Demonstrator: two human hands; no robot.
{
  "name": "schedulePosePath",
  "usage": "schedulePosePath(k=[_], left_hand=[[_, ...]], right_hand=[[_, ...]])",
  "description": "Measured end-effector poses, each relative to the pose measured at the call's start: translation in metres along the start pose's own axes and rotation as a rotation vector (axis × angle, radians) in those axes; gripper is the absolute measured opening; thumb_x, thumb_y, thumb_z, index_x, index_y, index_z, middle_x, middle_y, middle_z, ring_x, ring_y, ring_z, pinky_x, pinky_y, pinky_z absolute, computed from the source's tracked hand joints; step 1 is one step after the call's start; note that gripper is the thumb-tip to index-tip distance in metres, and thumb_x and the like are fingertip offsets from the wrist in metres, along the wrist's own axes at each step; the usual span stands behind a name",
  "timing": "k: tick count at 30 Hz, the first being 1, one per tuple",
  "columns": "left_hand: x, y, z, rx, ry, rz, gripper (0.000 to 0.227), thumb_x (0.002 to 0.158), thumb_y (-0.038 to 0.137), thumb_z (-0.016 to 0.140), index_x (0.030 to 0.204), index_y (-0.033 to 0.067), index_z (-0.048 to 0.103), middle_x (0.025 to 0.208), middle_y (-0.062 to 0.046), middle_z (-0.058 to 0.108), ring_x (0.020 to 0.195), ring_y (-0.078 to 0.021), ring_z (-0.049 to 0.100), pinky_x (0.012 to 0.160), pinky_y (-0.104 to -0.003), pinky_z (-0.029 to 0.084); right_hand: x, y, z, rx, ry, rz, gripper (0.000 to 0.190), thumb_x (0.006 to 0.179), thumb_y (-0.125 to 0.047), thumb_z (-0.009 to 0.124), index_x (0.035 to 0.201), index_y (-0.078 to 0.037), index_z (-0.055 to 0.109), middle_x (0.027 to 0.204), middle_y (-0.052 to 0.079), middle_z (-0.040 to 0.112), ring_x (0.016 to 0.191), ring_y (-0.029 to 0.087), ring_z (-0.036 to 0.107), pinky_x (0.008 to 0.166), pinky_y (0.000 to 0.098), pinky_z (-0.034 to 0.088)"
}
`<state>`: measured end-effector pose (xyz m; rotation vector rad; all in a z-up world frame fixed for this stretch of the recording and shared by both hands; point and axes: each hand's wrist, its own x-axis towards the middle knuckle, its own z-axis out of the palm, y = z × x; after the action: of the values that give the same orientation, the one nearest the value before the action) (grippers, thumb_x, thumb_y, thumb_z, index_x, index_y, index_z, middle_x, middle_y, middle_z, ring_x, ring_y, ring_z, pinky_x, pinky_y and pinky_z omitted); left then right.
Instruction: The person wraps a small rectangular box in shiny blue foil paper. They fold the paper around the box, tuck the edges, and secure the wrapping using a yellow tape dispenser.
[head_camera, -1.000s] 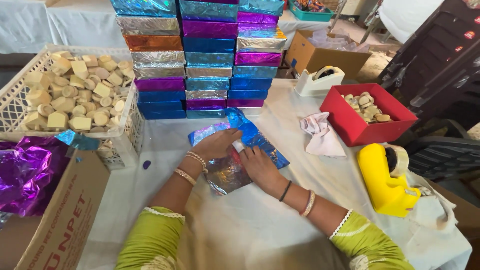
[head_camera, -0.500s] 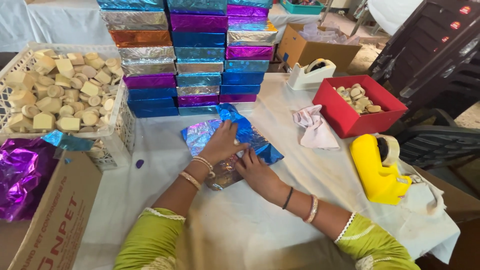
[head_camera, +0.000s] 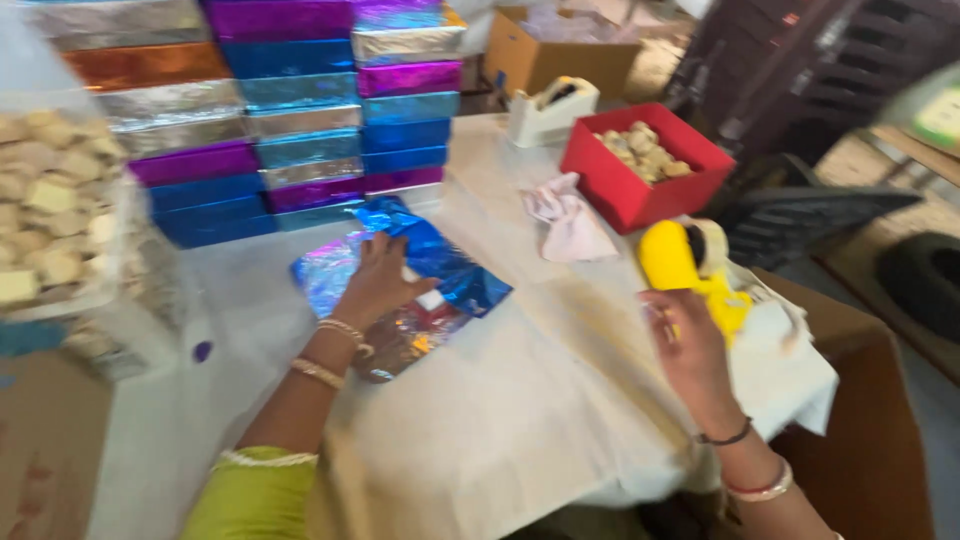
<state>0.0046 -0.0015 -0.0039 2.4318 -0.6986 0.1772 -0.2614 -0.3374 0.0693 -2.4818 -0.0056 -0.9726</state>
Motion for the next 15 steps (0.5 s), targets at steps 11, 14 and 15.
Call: schedulePosePath(k=[11, 14, 15], left_hand=[[-0.001, 0.004, 0.001, 0.043, -0.003, -0.013, 0.095, 0.075, 0.055, 0.081, 0.145, 0.0011, 0.047, 0.137, -0.021, 0.041, 0.13, -0.0448, 0.038, 0.1, -0.054, 0.047], [-0.002, 0.005, -0.001, 0.045, -0.015, -0.02, 0.095, 0.075, 0.056, 0.08, 0.145, 0.0009, 0.046, 0.136, -0.02, 0.041, 0.129, -0.0438, 0.038, 0.1, -0.053, 0.048], [-0.002, 0.005, -0.001, 0.041, -0.023, -0.025, 0.095, 0.076, 0.056, 0.08, 0.145, 0.0008, 0.046, 0.135, -0.02, 0.042, 0.129, -0.0429, 0.038, 0.101, -0.052, 0.048]], right_hand=[[-0.011, 0.112, -0.056, -0.196, 0.196, 0.214, 0.017, 0.105, -0.008, 0.064, 0.121, -0.007, 0.07, 0.103, 0.013, 0.057, 0.079, 0.023, 0.062, 0.069, 0.0327, 0.051], [-0.004, 0.126, -0.053, -0.213, 0.165, 0.22, 0.015, 0.105, -0.01, 0.065, 0.118, -0.006, 0.072, 0.102, 0.012, 0.06, 0.075, 0.025, 0.061, 0.069, 0.0345, 0.051], [-0.002, 0.129, -0.052, -0.228, 0.159, 0.211, 0.013, 0.105, -0.011, 0.066, 0.116, -0.006, 0.072, 0.101, 0.012, 0.062, 0.074, 0.026, 0.061, 0.069, 0.0356, 0.05]])
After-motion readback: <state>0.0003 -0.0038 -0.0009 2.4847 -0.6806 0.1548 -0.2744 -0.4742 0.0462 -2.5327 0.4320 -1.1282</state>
